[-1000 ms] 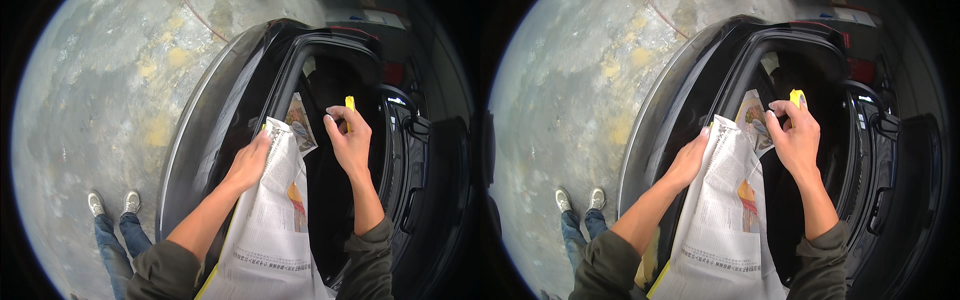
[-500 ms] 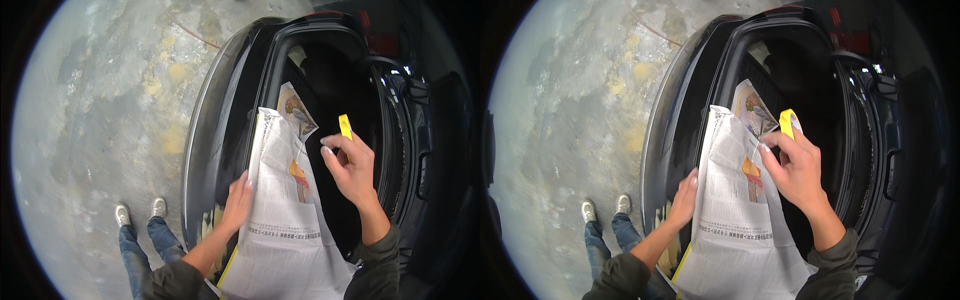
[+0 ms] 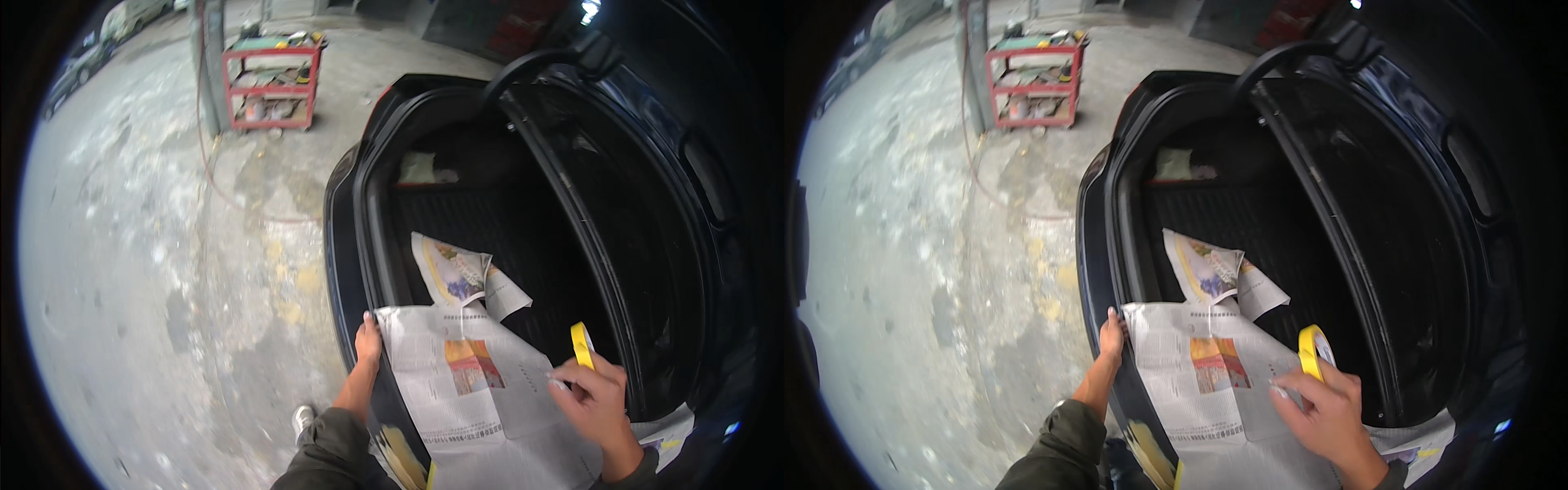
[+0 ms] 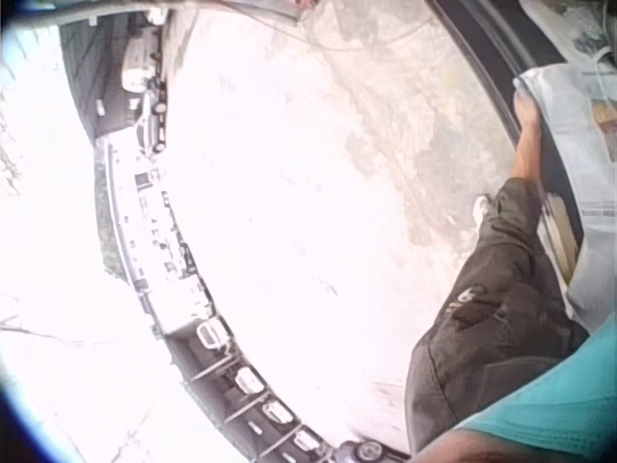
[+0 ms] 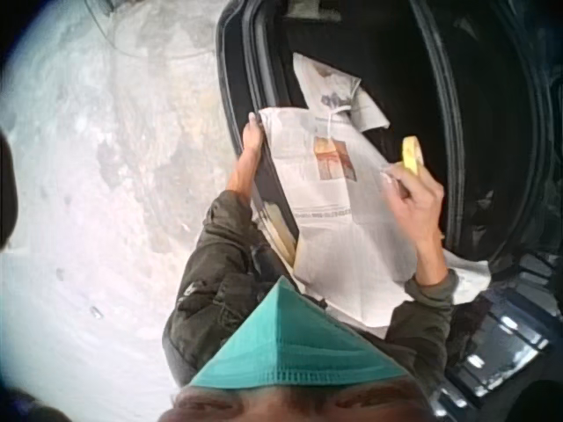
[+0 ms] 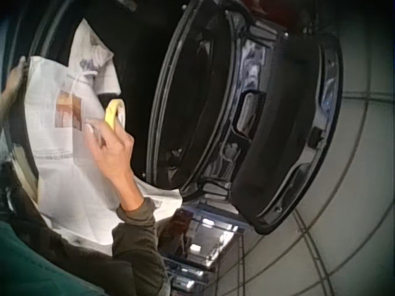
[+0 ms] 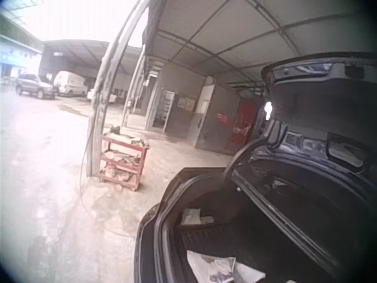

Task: The person places sheets of newspaper over the rear trunk area of a black car and secures them with yellow masking tape. They smooth the paper, tear strips of tape, and press the tape to hold the newspaper in place around the trunk lid and bumper.

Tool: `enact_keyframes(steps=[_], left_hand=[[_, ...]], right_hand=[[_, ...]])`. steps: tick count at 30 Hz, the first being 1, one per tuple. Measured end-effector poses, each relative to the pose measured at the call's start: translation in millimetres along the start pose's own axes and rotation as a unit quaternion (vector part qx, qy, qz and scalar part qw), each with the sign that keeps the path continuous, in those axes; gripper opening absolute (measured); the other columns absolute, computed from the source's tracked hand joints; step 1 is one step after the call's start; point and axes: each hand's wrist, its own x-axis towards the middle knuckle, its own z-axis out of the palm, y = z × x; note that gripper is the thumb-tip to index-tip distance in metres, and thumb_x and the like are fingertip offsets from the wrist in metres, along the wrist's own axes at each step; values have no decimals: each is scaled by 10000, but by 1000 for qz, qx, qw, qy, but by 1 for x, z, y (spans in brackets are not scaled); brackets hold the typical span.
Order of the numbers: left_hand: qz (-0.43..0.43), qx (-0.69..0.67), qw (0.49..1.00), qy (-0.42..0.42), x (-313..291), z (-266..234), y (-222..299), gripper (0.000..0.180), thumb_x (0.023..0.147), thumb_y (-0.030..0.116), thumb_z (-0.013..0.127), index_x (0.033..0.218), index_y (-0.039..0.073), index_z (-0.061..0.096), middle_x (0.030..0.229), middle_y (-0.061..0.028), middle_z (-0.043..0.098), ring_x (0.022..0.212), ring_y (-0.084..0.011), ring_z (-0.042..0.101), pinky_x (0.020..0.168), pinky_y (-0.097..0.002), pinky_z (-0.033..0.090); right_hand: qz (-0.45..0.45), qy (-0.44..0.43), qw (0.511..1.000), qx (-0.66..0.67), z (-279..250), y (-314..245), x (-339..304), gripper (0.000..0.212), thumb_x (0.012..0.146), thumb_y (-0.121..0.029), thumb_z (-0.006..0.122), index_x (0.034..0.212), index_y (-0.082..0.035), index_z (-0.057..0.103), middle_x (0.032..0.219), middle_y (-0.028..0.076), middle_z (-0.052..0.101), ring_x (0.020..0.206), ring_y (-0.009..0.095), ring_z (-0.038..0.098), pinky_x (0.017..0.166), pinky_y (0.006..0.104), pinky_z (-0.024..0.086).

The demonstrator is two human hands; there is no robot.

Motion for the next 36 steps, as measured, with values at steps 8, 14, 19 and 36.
enact_keyframes(steps=[8,14,19,36], left_hand=[[20,141,987,69,55,-10,-17,563,1055,585,435,686,162,482,560,11,467,482,-140,458,464,-321,379],[-100,153,983,23,93,-14,-4,651,1005,653,434,1016,40,652,743,-47,603,606,-196,581,492,-321,465],[-74,149,981,-97,134,-54,12,657,1000,612,456,1359,69,548,1095,-107,693,952,-258,659,745,-399,549],[-335,674,82,-653,-285,2,40,732,1003,236,667,1584,-4,293,1357,-131,579,1170,-195,605,969,-339,513]], right_hand=[[224,84,971,-4,-47,-4,-63,186,775,-11,778,951,-68,760,834,47,704,481,85,507,464,239,413],[417,92,904,19,-8,-43,-141,105,870,-160,782,956,-110,749,826,63,732,587,228,662,589,340,547],[580,144,794,113,48,-119,-198,404,982,-305,658,1318,-87,606,845,160,728,731,310,718,715,414,582],[313,698,309,566,320,-283,-181,323,906,91,512,1210,-20,527,1254,103,671,1198,177,618,1030,295,454]])
